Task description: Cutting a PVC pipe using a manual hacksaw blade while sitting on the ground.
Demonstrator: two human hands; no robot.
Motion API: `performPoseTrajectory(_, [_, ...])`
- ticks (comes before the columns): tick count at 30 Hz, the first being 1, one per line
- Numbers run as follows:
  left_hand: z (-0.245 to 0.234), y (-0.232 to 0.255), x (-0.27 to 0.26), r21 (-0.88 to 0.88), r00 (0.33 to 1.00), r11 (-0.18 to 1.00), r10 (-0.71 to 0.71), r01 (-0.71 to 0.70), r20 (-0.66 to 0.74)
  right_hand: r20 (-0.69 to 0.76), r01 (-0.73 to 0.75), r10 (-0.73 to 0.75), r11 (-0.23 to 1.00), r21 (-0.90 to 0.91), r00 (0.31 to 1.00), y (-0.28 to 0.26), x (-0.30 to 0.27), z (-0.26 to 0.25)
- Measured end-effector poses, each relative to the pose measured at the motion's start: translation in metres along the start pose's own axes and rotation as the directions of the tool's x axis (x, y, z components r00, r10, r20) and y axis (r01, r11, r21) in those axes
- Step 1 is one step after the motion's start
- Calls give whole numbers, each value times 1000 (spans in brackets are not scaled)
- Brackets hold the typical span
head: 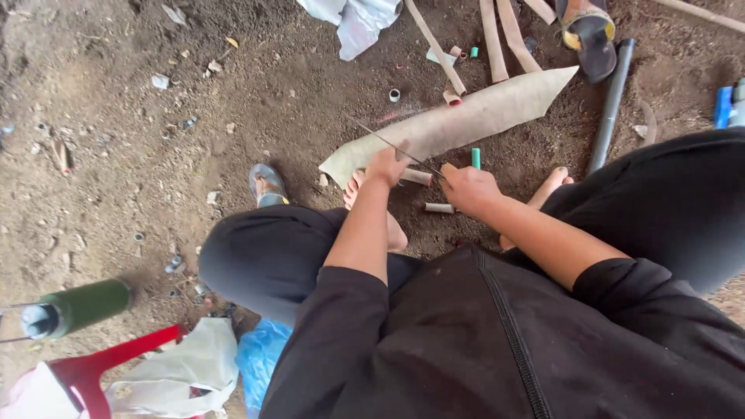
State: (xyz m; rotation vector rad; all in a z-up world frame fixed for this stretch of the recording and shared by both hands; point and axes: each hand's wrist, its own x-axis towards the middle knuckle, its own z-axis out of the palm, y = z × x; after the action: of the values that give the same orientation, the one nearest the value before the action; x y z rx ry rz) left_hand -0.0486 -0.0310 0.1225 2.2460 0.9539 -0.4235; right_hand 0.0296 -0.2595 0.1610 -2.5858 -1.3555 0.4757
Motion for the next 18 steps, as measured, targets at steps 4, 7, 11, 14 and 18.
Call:
performPoseTrajectory(4, [5, 7, -2, 26, 995, 998, 57, -55, -78, 53, -100, 97, 993, 67, 994, -6, -4, -6])
performPoseTrajectory(7, [-2, 27, -18, -31, 992, 996, 80, -84, -96, 32, -177, 174, 976, 130, 984, -11, -13, -11])
performPoseTrajectory(11, [7, 23, 8, -215, 983, 967, 105, -136, -150, -110, -113, 158, 937, 332, 981, -43, -32, -40])
performPoseTrajectory(14, [41, -1, 81, -156, 968, 960, 212, -233, -137, -256, 54, 64, 902, 429, 965, -64, -42, -67])
performPoseTrajectory(18, [-4, 39, 1, -316, 959, 913, 201, -257, -199, -427, 276, -84, 870, 410, 900, -52, -41, -64])
